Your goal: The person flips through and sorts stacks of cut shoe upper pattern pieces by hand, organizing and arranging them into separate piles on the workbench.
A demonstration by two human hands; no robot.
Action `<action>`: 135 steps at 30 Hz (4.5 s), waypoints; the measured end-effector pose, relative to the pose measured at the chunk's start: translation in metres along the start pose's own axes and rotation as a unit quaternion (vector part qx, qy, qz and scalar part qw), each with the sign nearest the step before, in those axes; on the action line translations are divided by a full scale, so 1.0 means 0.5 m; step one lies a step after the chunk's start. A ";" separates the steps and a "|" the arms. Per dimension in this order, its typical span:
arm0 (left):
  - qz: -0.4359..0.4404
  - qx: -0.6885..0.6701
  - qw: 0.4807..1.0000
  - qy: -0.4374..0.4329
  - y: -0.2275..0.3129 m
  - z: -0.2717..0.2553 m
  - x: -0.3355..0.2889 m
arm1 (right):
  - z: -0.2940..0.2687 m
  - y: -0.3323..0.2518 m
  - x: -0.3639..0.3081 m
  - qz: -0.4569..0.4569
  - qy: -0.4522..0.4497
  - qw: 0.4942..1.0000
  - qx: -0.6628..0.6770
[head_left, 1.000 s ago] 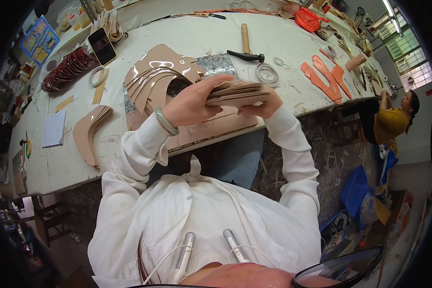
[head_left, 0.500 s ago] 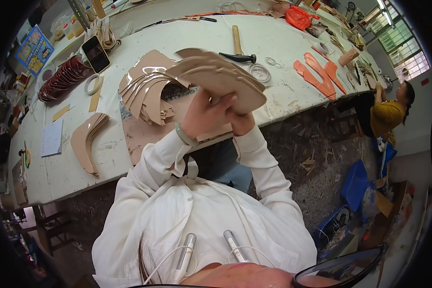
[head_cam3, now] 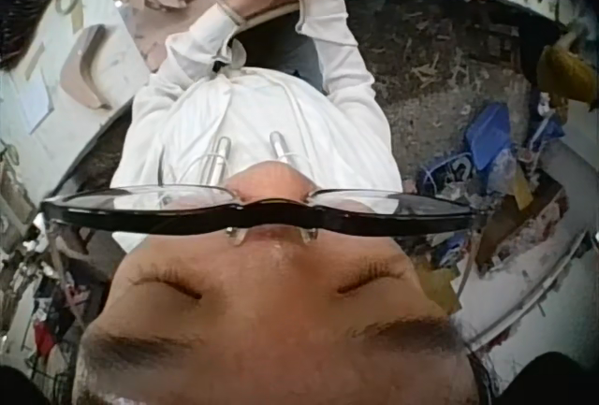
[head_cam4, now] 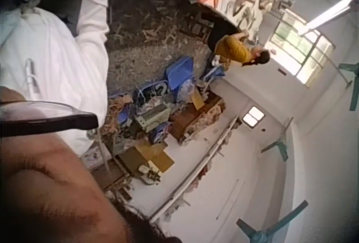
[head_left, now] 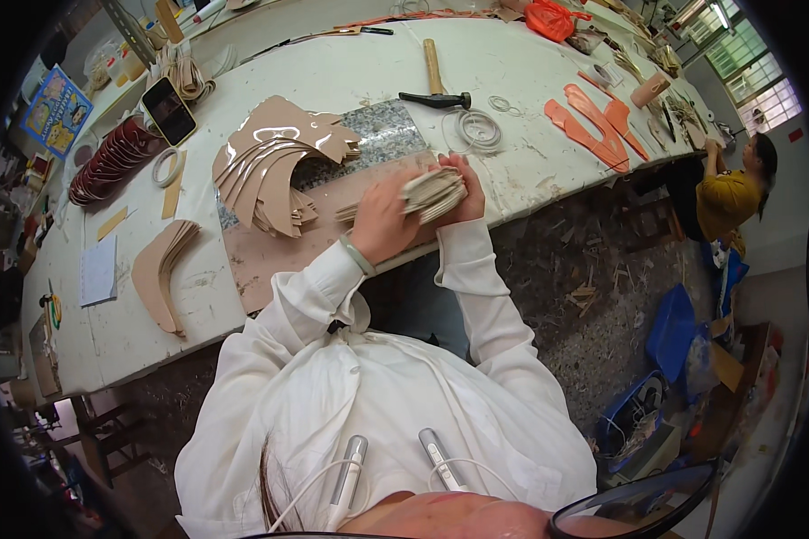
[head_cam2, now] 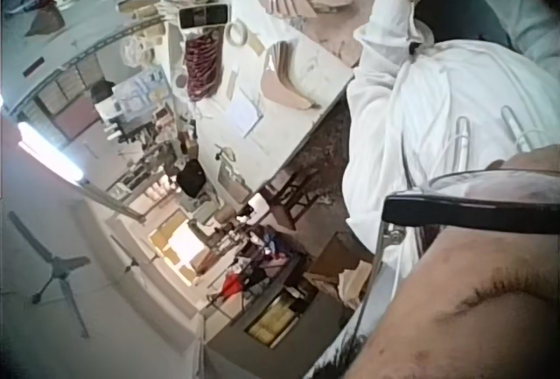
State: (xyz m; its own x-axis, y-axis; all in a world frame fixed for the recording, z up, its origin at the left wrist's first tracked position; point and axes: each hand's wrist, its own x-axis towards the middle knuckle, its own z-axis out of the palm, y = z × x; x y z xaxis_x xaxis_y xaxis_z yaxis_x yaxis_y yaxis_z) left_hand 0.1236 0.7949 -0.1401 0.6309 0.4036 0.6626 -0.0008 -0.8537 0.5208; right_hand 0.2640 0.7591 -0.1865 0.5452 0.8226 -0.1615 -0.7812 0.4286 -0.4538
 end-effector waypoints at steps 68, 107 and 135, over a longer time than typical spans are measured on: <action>-0.432 -0.619 0.647 0.110 0.098 -0.146 -0.008 | 0.183 -0.040 -0.219 -0.425 -0.237 0.568 -0.664; -0.363 -0.626 0.680 0.122 0.108 -0.154 -0.001 | 0.152 -0.039 -0.219 -0.332 -0.154 0.712 -0.600; -0.401 -0.632 0.654 0.114 0.103 -0.147 0.009 | 0.150 -0.051 -0.220 -0.350 -0.264 0.617 -0.653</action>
State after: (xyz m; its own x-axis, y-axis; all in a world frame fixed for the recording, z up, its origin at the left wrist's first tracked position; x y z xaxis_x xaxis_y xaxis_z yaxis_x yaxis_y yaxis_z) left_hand 0.0691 0.7768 -0.0708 0.6894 0.7164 -0.1073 -0.4720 0.5567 0.6836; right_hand 0.2011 0.6859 -0.0916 0.1646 0.7617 0.6266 0.6900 0.3651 -0.6250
